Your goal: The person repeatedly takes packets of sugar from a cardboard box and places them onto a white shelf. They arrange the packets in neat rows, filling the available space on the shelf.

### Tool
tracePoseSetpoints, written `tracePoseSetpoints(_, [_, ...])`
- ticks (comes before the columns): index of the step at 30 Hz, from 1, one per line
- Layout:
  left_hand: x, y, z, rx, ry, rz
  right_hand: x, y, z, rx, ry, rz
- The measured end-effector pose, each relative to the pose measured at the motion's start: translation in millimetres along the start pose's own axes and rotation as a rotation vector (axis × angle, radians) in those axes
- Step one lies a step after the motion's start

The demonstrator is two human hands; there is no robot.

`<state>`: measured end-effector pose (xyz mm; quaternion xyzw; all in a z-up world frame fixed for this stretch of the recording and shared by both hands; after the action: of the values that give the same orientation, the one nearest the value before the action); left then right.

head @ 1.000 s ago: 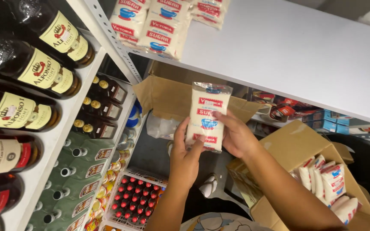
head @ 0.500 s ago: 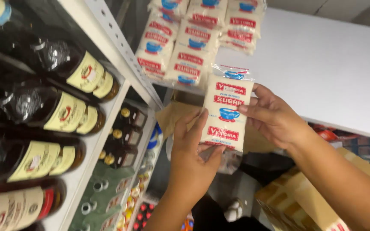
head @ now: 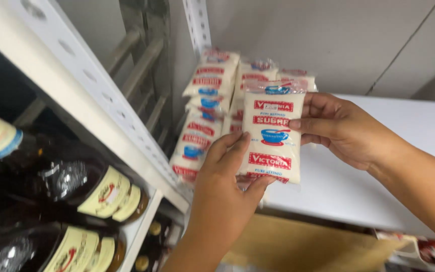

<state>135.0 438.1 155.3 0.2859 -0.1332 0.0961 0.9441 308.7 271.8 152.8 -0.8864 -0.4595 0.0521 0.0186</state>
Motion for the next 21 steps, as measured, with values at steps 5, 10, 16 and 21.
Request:
tracePoseSetpoints(5, [38.3, 10.1, -7.1, 0.194, -0.132, 0.074, 45.3, 30.3, -3.9, -0.12, 0.098, 0.057])
tracePoseSetpoints(10, [72.4, 10.4, -21.7, 0.247, -0.108, 0.076, 77.0, 31.2, -18.2, -0.3, 0.243, 0.103])
tracePoseSetpoints(16, [92.9, 12.6, -29.4, 0.341, -0.057, 0.059, 93.9, 26.7, -29.5, -0.614, 0.121, 0.257])
tracePoseSetpoints(21, [105.0, 1.9, -48.1, 0.425, -0.109, 0.058, 95.3, 30.3, -30.3, -0.614, 0.054, 0.283])
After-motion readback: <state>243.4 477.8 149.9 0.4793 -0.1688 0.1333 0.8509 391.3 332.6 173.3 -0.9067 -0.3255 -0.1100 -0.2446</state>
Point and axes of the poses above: each hand's wrist, its own x-axis towards the middle knuckle, its own y-axis out of the back of the hand, z = x × y, the point moved 2 cm from there along x, towards the middle knuckle, and after that the axes turned 13 degrees about -z, right-handed, at the moved point
